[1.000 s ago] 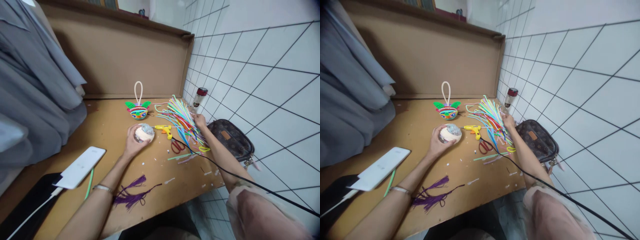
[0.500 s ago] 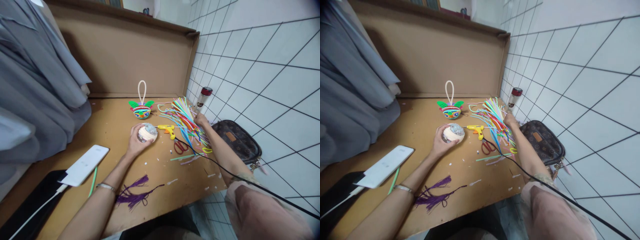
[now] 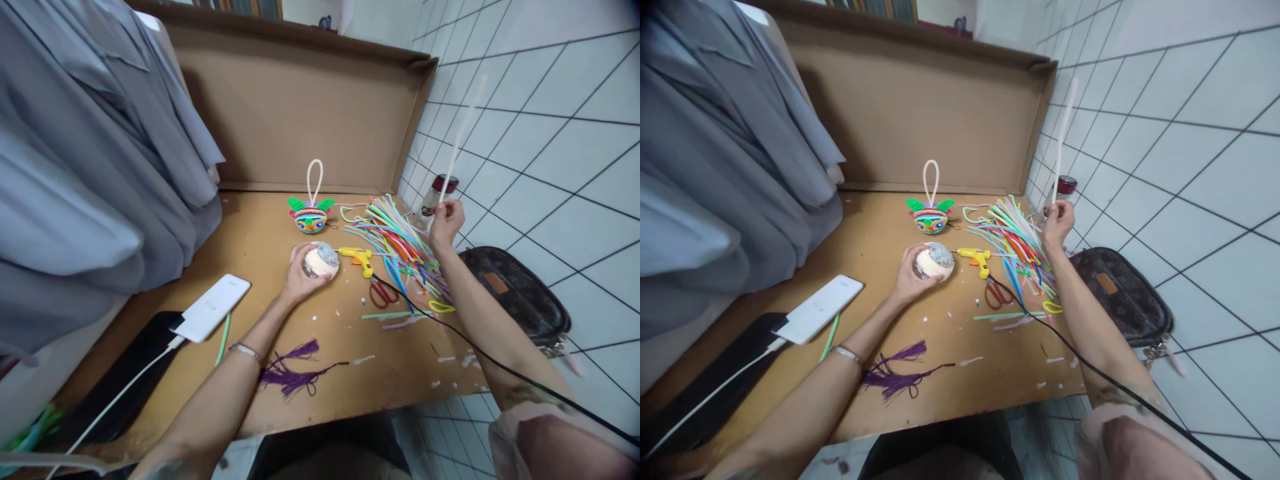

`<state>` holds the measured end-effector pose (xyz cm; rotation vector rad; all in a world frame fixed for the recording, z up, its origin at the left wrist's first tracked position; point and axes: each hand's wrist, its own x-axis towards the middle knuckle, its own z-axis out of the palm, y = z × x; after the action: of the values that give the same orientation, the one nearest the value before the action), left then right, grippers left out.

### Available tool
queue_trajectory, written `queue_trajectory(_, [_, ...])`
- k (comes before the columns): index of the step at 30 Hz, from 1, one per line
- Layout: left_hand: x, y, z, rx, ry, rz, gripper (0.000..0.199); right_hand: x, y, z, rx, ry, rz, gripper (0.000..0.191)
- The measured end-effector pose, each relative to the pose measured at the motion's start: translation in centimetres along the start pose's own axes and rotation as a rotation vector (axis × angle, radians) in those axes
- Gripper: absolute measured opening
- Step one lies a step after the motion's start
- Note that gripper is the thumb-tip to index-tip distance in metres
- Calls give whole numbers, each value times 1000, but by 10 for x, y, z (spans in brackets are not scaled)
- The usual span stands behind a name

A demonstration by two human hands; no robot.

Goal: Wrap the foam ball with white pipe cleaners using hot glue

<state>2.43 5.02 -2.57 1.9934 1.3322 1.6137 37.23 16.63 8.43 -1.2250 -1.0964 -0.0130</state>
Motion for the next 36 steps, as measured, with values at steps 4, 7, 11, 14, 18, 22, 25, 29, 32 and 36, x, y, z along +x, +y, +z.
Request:
queue_trajectory(4, [0, -2, 0, -28, 7, 8, 69, -4, -24, -9, 195, 59, 73, 9])
queue_trajectory(7, [1, -2, 1, -66, 17, 7, 69, -23, -37, -33, 220, 26, 145, 12])
queue_trajectory(11, [0, 2, 4, -108, -11, -34, 70, -66, -37, -81, 247, -50, 232, 13])
queue_trajectory(14, [0, 7, 5, -150, -44, -64, 71, -113, -36, -124, 182, -133, 258, 21])
queue_trajectory(18, [0, 11, 5, -181, -43, -102, 70, -190, -49, -181, -137, -277, 50, 23])
queue_trajectory(22, [2, 10, 2, -180, -4, -149, 70, -262, -84, -217, -340, -318, -452, 17])
queue_trajectory(25, [4, 9, 0, -174, 42, -183, 69, -295, -118, -216, -188, -501, -598, 43])
queue_trajectory(29, [8, 3, -4, -186, 136, -229, 69, -310, -149, -195, 14, -622, -734, 50])
queue_trajectory(32, [12, -8, -9, -223, 256, -268, 69, -307, -160, -180, 88, -667, -869, 42])
queue_trajectory(36, [16, -24, -16, -276, 393, -350, 71, -300, -166, -162, 102, -713, -974, 33])
